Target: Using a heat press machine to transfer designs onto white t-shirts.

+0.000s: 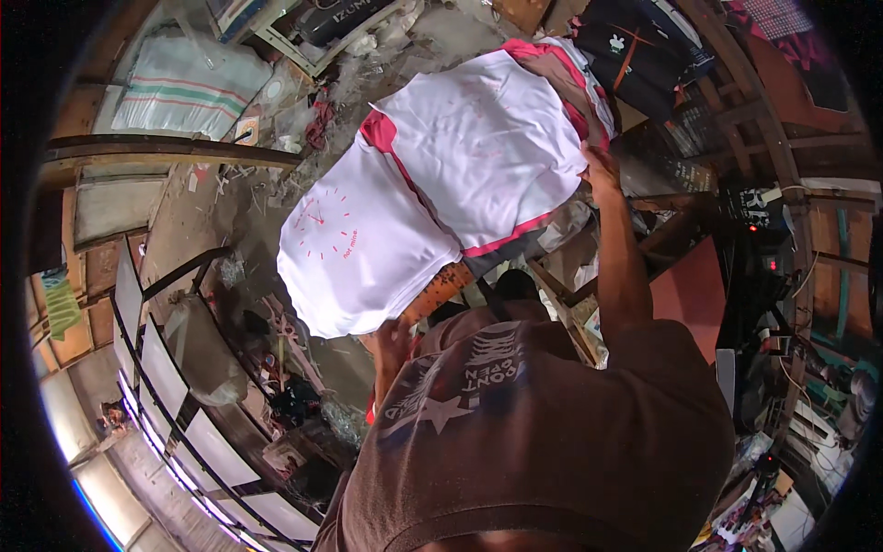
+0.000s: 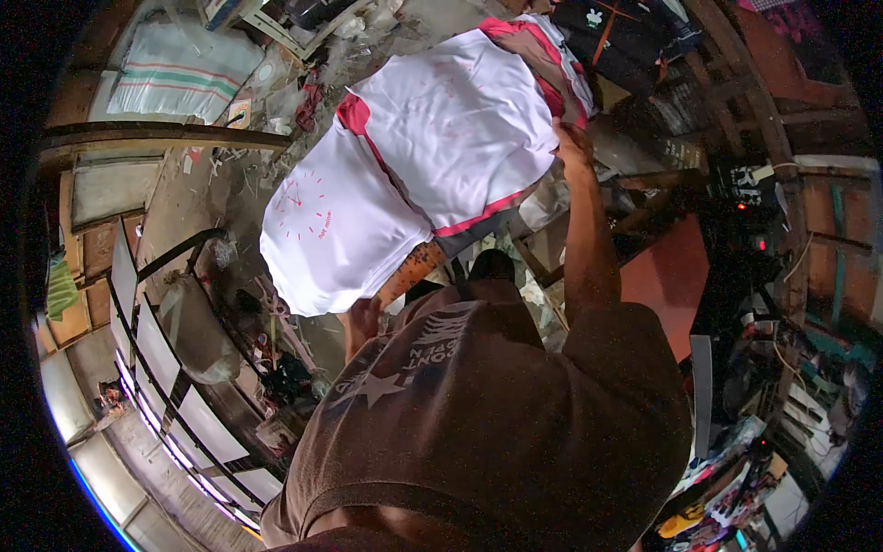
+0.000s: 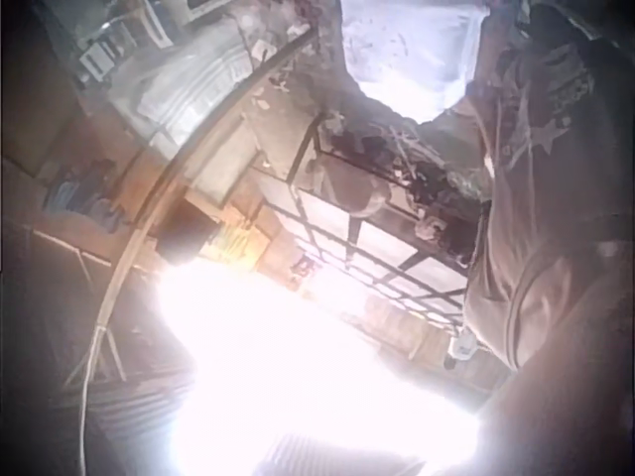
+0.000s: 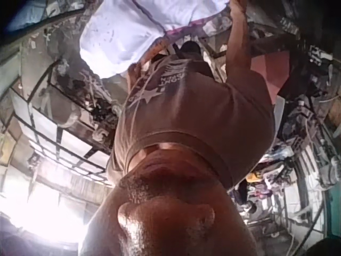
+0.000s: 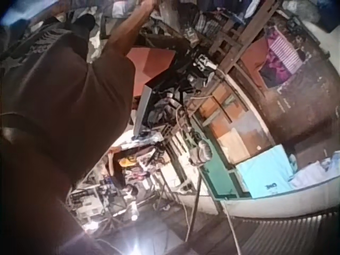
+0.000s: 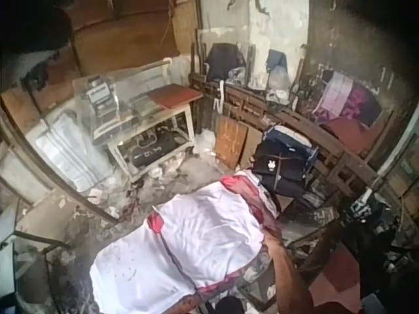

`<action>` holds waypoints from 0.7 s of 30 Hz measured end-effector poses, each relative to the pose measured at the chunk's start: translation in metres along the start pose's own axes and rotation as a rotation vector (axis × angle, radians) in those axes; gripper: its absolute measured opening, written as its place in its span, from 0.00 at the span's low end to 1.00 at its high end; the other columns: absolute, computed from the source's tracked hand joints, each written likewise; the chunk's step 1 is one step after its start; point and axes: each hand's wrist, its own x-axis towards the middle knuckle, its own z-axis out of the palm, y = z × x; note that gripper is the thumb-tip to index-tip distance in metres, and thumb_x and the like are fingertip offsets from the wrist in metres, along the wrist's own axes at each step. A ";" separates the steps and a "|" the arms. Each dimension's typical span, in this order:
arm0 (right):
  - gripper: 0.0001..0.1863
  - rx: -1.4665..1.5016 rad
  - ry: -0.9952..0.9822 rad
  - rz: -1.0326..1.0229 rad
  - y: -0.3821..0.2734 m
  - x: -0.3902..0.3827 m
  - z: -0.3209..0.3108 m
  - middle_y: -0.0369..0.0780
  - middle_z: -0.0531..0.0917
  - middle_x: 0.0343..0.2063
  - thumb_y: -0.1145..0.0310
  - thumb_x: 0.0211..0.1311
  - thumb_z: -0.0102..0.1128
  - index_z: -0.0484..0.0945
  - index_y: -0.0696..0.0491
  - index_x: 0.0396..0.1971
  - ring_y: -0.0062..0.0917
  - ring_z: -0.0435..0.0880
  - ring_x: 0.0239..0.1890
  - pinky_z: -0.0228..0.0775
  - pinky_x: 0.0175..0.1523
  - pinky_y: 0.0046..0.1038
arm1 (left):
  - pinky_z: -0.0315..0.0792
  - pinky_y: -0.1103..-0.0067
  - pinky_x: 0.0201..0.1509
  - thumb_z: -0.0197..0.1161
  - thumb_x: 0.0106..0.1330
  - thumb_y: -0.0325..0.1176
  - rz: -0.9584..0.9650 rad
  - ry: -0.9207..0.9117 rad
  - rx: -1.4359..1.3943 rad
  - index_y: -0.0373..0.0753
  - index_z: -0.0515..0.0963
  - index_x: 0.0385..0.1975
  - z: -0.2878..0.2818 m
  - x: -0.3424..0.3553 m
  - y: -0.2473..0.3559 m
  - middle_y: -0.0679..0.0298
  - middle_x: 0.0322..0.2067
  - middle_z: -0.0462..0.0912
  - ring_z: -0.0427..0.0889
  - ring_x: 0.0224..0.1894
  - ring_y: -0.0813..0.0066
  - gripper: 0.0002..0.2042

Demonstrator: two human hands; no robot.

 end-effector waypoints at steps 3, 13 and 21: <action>0.14 0.146 -0.192 -0.059 -0.010 -0.024 0.009 0.33 0.80 0.33 0.64 0.59 0.67 0.79 0.55 0.41 0.20 0.79 0.33 0.74 0.39 0.25 | 0.73 0.75 0.37 0.61 0.65 0.39 0.244 -0.124 -0.102 0.28 0.79 0.35 0.007 0.043 0.134 0.55 0.29 0.83 0.81 0.32 0.73 0.16; 0.10 -0.004 -0.603 -0.188 -0.019 -0.072 0.064 0.34 0.82 0.36 0.72 0.58 0.66 0.78 0.56 0.39 0.17 0.79 0.36 0.72 0.43 0.20 | 0.75 0.71 0.50 0.59 0.68 0.41 0.000 -0.665 -0.756 0.34 0.78 0.46 0.136 0.199 0.295 0.60 0.42 0.82 0.80 0.47 0.69 0.16; 0.12 0.086 -0.522 0.072 -0.042 -0.059 0.040 0.36 0.82 0.39 0.69 0.60 0.64 0.79 0.57 0.42 0.20 0.81 0.42 0.76 0.48 0.23 | 0.71 0.69 0.56 0.60 0.68 0.47 -0.167 -0.626 -0.800 0.38 0.77 0.47 0.134 0.194 0.288 0.63 0.44 0.82 0.80 0.50 0.70 0.18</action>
